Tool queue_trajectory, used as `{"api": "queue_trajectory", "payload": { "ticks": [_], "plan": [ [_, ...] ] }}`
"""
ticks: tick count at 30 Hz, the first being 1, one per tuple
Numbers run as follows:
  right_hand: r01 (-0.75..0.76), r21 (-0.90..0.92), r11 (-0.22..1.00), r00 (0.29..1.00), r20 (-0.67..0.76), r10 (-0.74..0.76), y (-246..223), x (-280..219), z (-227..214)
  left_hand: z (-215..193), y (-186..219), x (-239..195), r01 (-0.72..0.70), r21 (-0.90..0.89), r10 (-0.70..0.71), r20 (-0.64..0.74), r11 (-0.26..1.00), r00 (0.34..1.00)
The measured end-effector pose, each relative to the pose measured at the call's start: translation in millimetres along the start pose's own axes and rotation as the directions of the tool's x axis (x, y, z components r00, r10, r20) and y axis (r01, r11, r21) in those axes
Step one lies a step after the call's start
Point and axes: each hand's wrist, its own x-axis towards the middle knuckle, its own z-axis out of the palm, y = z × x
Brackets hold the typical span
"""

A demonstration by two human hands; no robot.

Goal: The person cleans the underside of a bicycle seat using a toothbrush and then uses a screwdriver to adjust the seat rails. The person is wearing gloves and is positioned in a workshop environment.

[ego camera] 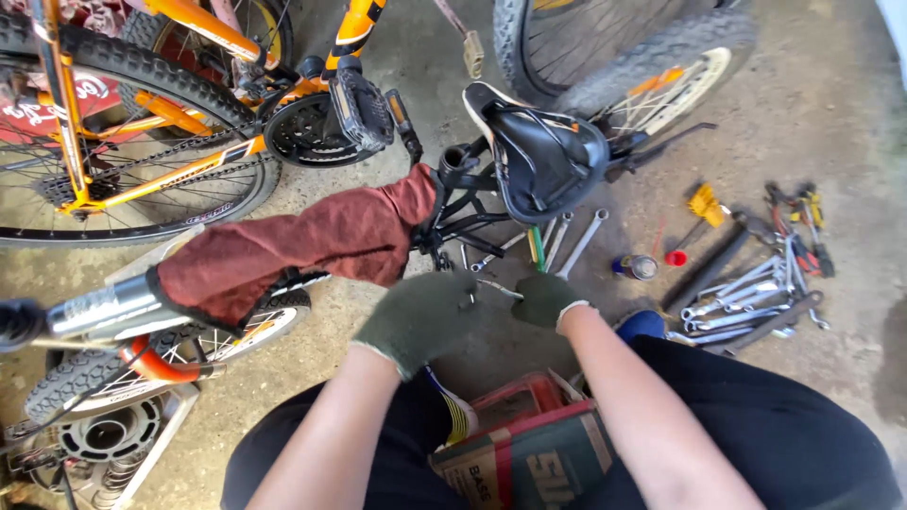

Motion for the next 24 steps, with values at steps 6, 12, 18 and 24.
{"api": "queue_trajectory", "payload": {
  "ticks": [6, 12, 18, 24],
  "plan": [
    [0.149, -0.103, 0.983, 0.975, -0.149, -0.164, -29.1, -109.3, -101.1, -108.4, 28.7, -25.0, 0.218, -0.405, -0.186, 0.116, 0.888, 0.976],
    [0.215, 0.131, 0.968, 0.867, -0.481, -0.128, -103.1, -217.4, -199.3, -125.8, 34.3, -45.6, 0.250, -0.676, -0.270, 0.077, 0.693, 0.960],
    [0.310, 0.561, 0.768, 0.772, -0.620, 0.141, -139.8, -255.9, -232.7, -83.7, 95.1, -73.7, -0.038, -0.907, -0.227, -0.145, 0.420, 0.963],
    [0.326, 0.561, 0.761, 0.820, -0.569, 0.069, -166.4, -245.9, -239.3, -97.1, 112.2, -85.4, 0.026, -0.952, -0.253, -0.055, 0.305, 0.966]
  ]
}}
